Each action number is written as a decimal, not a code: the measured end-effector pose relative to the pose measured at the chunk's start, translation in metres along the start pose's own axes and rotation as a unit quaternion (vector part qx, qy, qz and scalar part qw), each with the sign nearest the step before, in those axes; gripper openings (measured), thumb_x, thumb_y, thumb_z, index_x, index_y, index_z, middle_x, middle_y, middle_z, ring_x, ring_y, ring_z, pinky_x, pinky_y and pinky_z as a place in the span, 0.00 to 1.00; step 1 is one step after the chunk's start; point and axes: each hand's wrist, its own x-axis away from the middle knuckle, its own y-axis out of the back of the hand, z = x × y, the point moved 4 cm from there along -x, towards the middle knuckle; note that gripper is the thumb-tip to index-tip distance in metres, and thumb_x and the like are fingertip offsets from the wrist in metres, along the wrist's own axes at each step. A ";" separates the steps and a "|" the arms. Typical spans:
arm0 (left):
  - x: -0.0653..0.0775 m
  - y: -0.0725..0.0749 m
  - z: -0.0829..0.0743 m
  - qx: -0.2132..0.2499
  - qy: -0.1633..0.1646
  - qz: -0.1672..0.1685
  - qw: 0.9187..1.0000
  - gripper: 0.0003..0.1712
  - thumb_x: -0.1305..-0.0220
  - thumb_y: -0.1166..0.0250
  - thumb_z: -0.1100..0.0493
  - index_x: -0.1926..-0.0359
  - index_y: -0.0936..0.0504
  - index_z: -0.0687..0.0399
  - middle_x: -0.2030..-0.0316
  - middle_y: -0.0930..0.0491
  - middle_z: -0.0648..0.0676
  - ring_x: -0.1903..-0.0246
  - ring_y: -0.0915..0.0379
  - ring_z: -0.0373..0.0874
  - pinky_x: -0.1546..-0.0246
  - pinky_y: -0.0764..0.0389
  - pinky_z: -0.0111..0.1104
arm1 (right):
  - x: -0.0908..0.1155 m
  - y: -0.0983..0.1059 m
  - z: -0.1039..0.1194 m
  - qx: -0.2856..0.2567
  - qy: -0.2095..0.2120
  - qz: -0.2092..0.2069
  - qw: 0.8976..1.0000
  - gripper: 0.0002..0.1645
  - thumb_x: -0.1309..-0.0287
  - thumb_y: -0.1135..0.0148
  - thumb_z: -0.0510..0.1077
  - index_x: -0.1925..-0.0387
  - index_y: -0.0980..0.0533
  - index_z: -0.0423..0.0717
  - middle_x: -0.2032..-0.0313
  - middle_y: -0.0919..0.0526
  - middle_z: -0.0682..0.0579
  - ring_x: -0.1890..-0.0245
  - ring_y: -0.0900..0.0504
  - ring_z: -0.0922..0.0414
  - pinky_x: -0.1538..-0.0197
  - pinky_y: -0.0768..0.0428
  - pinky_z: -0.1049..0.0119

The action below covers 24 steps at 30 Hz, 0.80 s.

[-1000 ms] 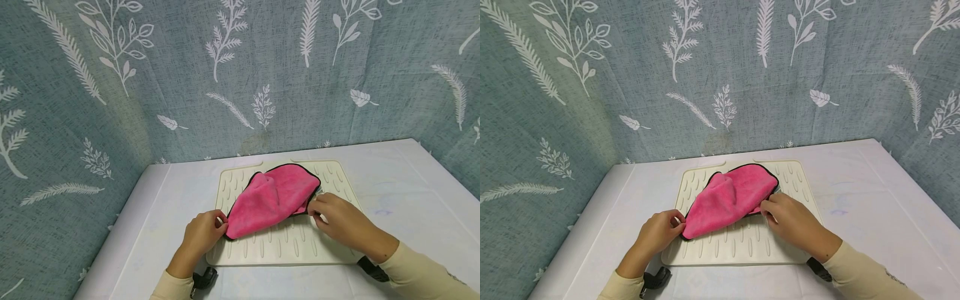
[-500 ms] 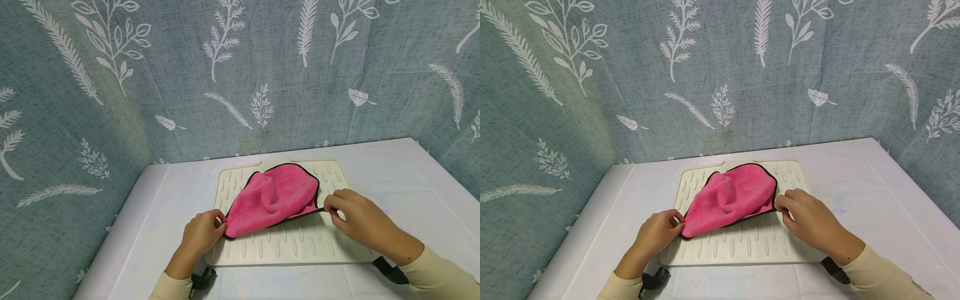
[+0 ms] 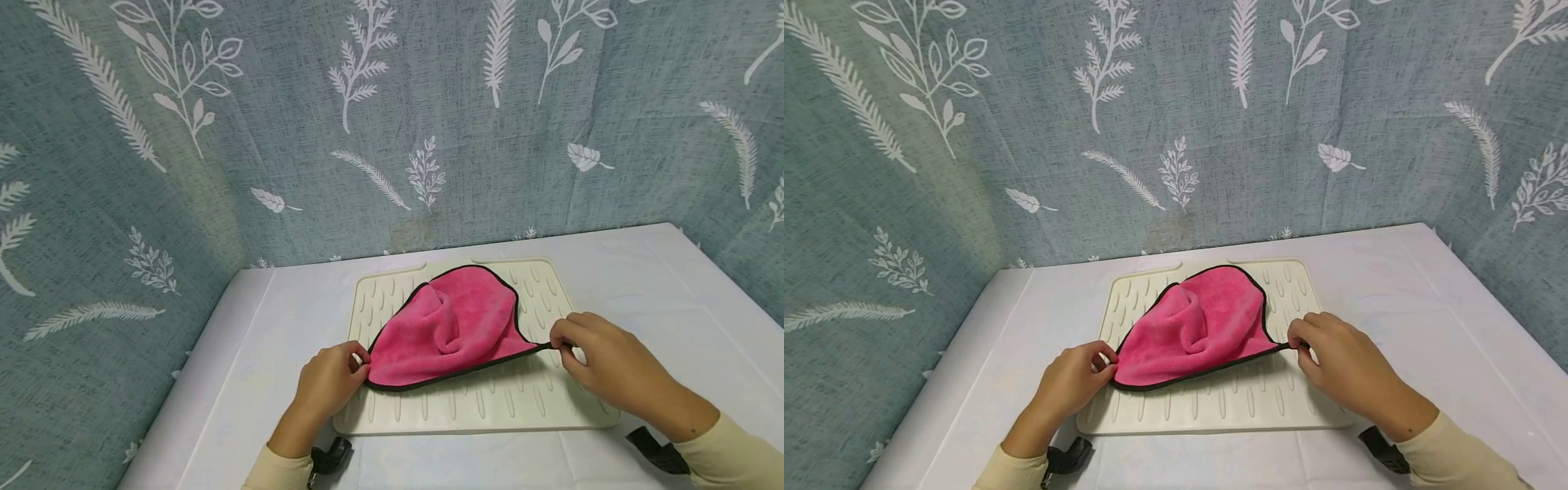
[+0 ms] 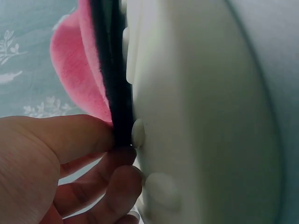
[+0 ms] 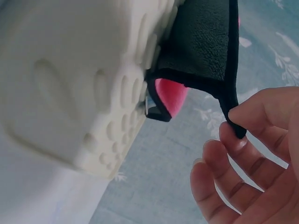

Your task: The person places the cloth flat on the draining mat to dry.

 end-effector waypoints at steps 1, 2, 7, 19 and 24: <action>0.000 0.000 0.000 0.001 -0.001 0.000 1.000 0.05 0.43 0.29 0.59 0.69 0.17 0.43 0.83 0.24 0.38 0.82 0.33 0.34 0.81 0.33 0.32 | 0.001 0.000 -0.001 0.000 -0.003 0.004 1.000 0.19 0.57 0.31 0.31 0.73 0.27 0.59 0.70 0.27 0.68 0.66 0.31 0.68 0.67 0.26 0.67; 0.000 0.000 0.000 0.002 -0.002 0.001 1.000 0.05 0.43 0.29 0.59 0.69 0.18 0.43 0.83 0.24 0.38 0.83 0.33 0.34 0.81 0.33 0.32 | 0.002 0.000 -0.002 0.000 -0.006 0.008 1.000 0.19 0.57 0.31 0.31 0.73 0.27 0.59 0.70 0.27 0.68 0.66 0.31 0.68 0.67 0.26 0.66; 0.000 -0.001 0.000 0.002 -0.002 0.003 1.000 0.05 0.42 0.29 0.59 0.69 0.17 0.44 0.83 0.24 0.39 0.83 0.33 0.34 0.82 0.33 0.32 | 0.007 -0.001 -0.006 0.003 -0.020 0.032 0.999 0.18 0.55 0.31 0.32 0.74 0.27 0.59 0.72 0.28 0.68 0.66 0.30 0.67 0.67 0.26 0.66; 0.002 -0.002 -0.002 -0.005 0.010 0.004 1.000 0.16 0.39 0.30 0.56 0.50 0.19 0.51 0.80 0.22 0.40 0.83 0.33 0.34 0.81 0.32 0.31 | 0.016 -0.021 -0.009 -0.058 -0.018 0.171 0.983 0.18 0.51 0.33 0.33 0.62 0.23 0.57 0.74 0.32 0.68 0.71 0.34 0.71 0.69 0.31 0.70; 0.001 -0.002 -0.003 -0.016 0.012 0.007 1.000 0.15 0.37 0.32 0.54 0.51 0.17 0.53 0.81 0.22 0.41 0.83 0.33 0.34 0.82 0.32 0.31 | 0.020 -0.031 -0.005 -0.088 0.012 0.214 0.973 0.13 0.47 0.31 0.37 0.64 0.21 0.60 0.74 0.33 0.69 0.73 0.37 0.73 0.70 0.36 0.72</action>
